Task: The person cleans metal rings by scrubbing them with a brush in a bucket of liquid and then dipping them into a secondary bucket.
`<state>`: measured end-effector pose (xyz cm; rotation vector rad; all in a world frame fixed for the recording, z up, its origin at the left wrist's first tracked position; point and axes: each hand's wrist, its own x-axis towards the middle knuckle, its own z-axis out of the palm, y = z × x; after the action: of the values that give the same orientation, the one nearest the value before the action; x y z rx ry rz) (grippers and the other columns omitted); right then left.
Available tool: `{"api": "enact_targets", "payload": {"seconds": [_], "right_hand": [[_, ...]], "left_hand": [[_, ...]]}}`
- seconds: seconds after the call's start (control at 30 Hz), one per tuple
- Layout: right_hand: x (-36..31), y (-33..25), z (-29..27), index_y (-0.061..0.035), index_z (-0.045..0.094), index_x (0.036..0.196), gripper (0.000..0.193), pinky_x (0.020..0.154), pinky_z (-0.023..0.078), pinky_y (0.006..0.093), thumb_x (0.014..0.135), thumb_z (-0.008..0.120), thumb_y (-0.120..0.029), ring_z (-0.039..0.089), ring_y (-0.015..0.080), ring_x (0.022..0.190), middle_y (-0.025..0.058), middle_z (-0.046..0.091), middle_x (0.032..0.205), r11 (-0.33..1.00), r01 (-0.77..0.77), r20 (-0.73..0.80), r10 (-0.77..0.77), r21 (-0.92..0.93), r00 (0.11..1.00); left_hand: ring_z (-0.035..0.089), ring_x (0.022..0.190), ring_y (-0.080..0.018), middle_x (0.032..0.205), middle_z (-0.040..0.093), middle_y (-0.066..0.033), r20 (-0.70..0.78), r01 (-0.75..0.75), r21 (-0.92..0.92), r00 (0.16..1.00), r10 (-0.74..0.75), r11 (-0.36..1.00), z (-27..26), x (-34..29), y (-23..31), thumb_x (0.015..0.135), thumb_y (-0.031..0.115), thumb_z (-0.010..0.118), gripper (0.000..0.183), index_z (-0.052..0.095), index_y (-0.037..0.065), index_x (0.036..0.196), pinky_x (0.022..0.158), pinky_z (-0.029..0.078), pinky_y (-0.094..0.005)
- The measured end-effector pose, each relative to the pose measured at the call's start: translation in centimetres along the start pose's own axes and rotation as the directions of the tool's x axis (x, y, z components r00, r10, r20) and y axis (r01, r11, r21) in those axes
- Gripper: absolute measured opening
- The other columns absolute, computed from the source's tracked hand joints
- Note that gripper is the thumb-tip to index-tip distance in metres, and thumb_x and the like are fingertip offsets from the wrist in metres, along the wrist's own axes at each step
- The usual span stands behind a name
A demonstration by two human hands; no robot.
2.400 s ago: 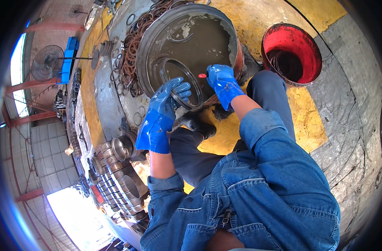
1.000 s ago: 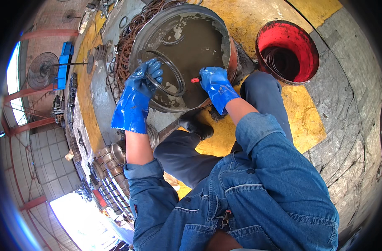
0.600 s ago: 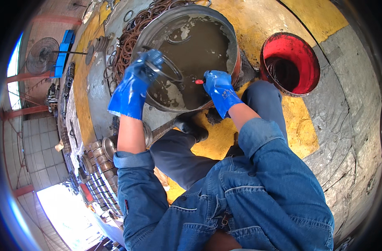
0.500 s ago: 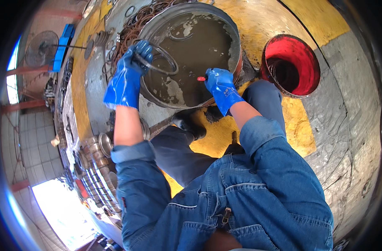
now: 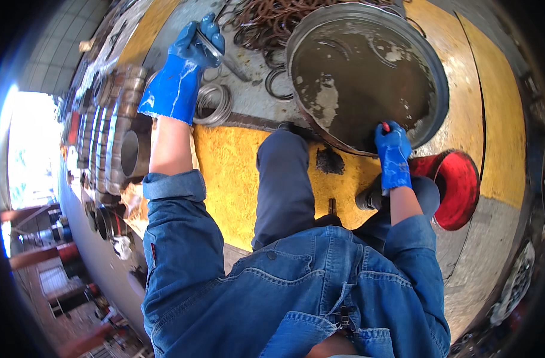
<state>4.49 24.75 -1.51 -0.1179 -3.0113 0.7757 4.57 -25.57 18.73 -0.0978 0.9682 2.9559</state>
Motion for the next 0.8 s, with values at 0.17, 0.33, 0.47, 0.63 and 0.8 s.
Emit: {"api": "enact_targets", "payload": {"seconds": [0.17, 0.33, 0.47, 0.63, 0.8], "right_hand": [[0.9, 1.0, 0.3, -0.0156, 0.076, 0.107, 0.03, 0.084, 0.056, 0.0453, 0.089, 0.066, -0.038, 0.071, 0.0374, 0.097, 0.0175, 0.074, 0.101, 0.999, 0.021, 0.086, -0.024, 0.034, 0.996], [0.7, 1.4, 1.1, -0.0126, 0.075, 0.109, 0.031, 0.082, 0.055, 0.041, 0.09, 0.068, -0.037, 0.073, 0.0322, 0.093, 0.016, 0.075, 0.097, 0.994, 0.047, 0.098, -0.057, 0.097, 0.994], [0.9, 2.1, 0.7, -0.0093, 0.074, 0.113, 0.033, 0.085, 0.055, 0.0351, 0.09, 0.071, -0.032, 0.072, 0.0222, 0.093, 0.0101, 0.075, 0.1, 0.992, -0.066, 0.212, 0.042, 0.108, 0.976], [1.3, 4.4, 1.5, -0.0042, 0.072, 0.117, 0.036, 0.092, 0.054, 0.0325, 0.091, 0.073, -0.028, 0.071, 0.0208, 0.1, 0.0113, 0.075, 0.108, 0.986, -0.106, 0.281, 0.066, 0.127, 0.957], [1.2, 3.1, 1.3, -0.0016, 0.071, 0.119, 0.03, 0.093, 0.053, 0.0325, 0.093, 0.071, -0.016, 0.07, 0.0196, 0.1, 0.0119, 0.074, 0.109, 0.975, -0.072, 0.354, -0.008, 0.211, 0.935]], "left_hand": [[0.065, 0.08, -0.0173, 0.096, 0.07, -0.002, -0.315, 0.001, 0.159, 0.948, 0.05, 0.987, -10.8, -6.2, -1.0, 0.096, 0.026, 0.067, 0.046, 0.058, 0.006, 0.136, 0.073, 0.054, -0.033], [0.067, 0.081, -0.0205, 0.1, 0.072, -0.0068, -0.612, 0.216, 0.374, 0.789, 0.064, 0.902, -24.0, -10.7, -2.5, 0.097, 0.03, 0.061, 0.038, 0.064, 0.002, 0.122, 0.065, 0.051, -0.0296], [0.071, 0.083, -0.0207, 0.107, 0.075, -0.012, -0.711, 0.292, 0.533, 0.664, 0.233, 0.794, -24.4, -11.5, -4.4, 0.097, 0.025, 0.056, 0.032, 0.066, 0.002, 0.118, 0.07, 0.052, -0.03], [0.069, 0.078, -0.0173, 0.096, 0.075, -0.0076, -0.644, 0.255, 0.714, 0.604, 0.469, 0.652, -27.8, -11.4, -1.7, 0.096, 0.018, 0.049, 0.027, 0.071, 0.005, 0.105, 0.071, 0.051, -0.0294], [0.066, 0.073, -0.0209, 0.087, 0.073, -0.0094, -0.554, 0.411, 0.825, 0.452, 0.7, 0.387, -33.3, -10.6, 2.1, 0.094, 0.021, 0.056, 0.026, 0.072, 0.002, 0.103, 0.068, 0.052, -0.0364]]}}
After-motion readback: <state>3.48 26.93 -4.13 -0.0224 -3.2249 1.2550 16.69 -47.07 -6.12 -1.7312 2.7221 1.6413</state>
